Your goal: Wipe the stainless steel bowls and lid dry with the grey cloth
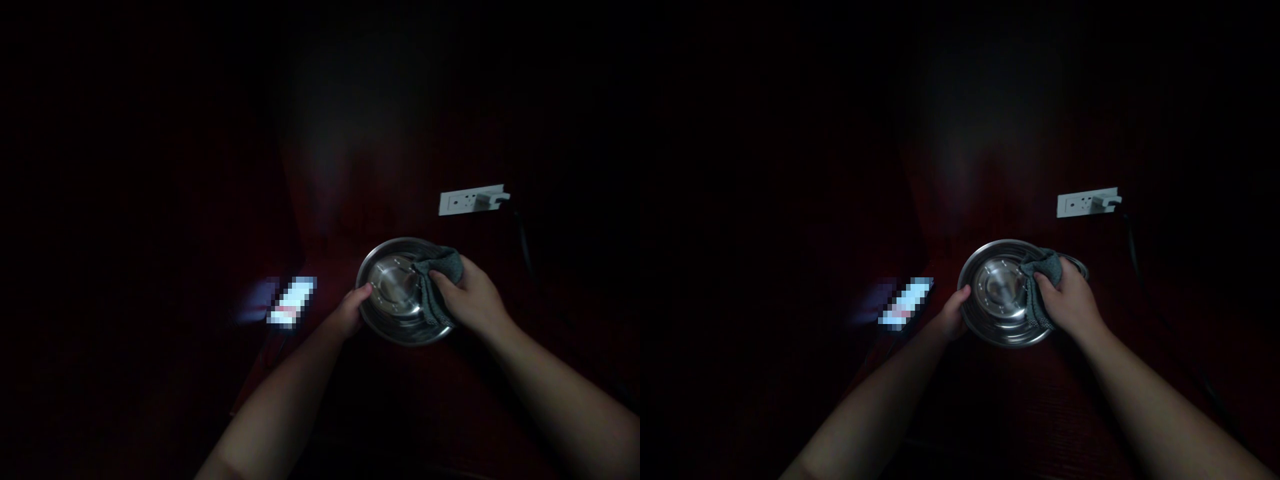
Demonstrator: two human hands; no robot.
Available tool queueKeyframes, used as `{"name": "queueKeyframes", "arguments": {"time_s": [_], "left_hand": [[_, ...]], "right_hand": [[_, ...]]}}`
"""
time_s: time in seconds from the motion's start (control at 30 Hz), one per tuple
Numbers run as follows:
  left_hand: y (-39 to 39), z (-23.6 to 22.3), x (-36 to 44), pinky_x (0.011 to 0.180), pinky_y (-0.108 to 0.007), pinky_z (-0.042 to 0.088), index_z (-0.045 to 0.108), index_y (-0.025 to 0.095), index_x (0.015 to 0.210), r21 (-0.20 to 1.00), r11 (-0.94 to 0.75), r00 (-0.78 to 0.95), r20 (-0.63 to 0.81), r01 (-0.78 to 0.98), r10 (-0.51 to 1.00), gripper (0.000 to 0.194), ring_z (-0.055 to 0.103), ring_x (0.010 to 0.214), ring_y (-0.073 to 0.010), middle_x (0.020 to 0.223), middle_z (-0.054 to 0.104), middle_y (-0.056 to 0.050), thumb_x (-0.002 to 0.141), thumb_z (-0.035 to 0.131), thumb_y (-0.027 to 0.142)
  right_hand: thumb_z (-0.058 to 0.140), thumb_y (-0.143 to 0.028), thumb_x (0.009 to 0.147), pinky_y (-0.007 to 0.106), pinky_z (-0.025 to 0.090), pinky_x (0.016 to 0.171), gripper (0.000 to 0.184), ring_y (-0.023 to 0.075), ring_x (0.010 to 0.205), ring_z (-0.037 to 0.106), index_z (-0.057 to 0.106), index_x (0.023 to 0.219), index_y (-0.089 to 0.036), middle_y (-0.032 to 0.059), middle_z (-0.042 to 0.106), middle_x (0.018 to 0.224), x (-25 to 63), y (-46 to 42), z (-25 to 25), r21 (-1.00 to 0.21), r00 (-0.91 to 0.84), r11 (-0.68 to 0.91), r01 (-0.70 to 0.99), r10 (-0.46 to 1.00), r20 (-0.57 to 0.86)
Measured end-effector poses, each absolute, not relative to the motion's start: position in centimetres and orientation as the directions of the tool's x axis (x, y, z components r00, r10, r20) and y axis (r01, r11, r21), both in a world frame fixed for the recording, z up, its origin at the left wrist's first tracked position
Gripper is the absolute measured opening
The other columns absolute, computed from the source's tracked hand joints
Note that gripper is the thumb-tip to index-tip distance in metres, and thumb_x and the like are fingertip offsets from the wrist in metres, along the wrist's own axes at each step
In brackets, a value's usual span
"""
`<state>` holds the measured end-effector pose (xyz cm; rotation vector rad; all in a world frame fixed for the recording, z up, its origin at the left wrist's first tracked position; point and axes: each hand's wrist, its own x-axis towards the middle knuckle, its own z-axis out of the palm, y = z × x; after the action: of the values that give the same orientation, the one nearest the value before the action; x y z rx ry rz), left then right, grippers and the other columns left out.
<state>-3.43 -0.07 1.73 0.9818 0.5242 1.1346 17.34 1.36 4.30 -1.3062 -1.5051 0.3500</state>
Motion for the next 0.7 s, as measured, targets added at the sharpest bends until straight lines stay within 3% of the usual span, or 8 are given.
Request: {"name": "queueKeyframes", "arguments": {"time_s": [0.5,0.7], "left_hand": [[-0.18,1.87,-3.5,0.101,-0.045,0.037,0.071,0.009,0.086,0.86,0.099,0.354,0.099,-0.5,0.93,0.044,0.062,0.106,-0.0337,0.083,0.073,-0.013,0.063,0.07,0.046],[-0.36,2.11,-3.34,0.098,-0.044,0.039,0.07,0.01,0.086,0.871,0.086,0.354,0.104,-0.483,0.929,0.048,0.061,0.107,-0.0337,0.083,0.073,-0.012,0.059,0.072,0.049]], "right_hand": [[0.049,-0.038,0.082,0.041,0.048,0.084,0.023,0.0234,0.087,0.062,0.06,0.095,-0.023,0.0041,0.066,0.091,17.31,1.2,4.37,-0.729,0.169,0.407,0.551,0.801,0.575],[0.047,-0.038,0.085,0.04,0.048,0.081,0.023,0.0235,0.084,0.061,0.059,0.096,-0.022,0.0059,0.064,0.09,17.38,0.97,4.38,-0.748,0.175,0.397,0.532,0.813,0.556]]}}
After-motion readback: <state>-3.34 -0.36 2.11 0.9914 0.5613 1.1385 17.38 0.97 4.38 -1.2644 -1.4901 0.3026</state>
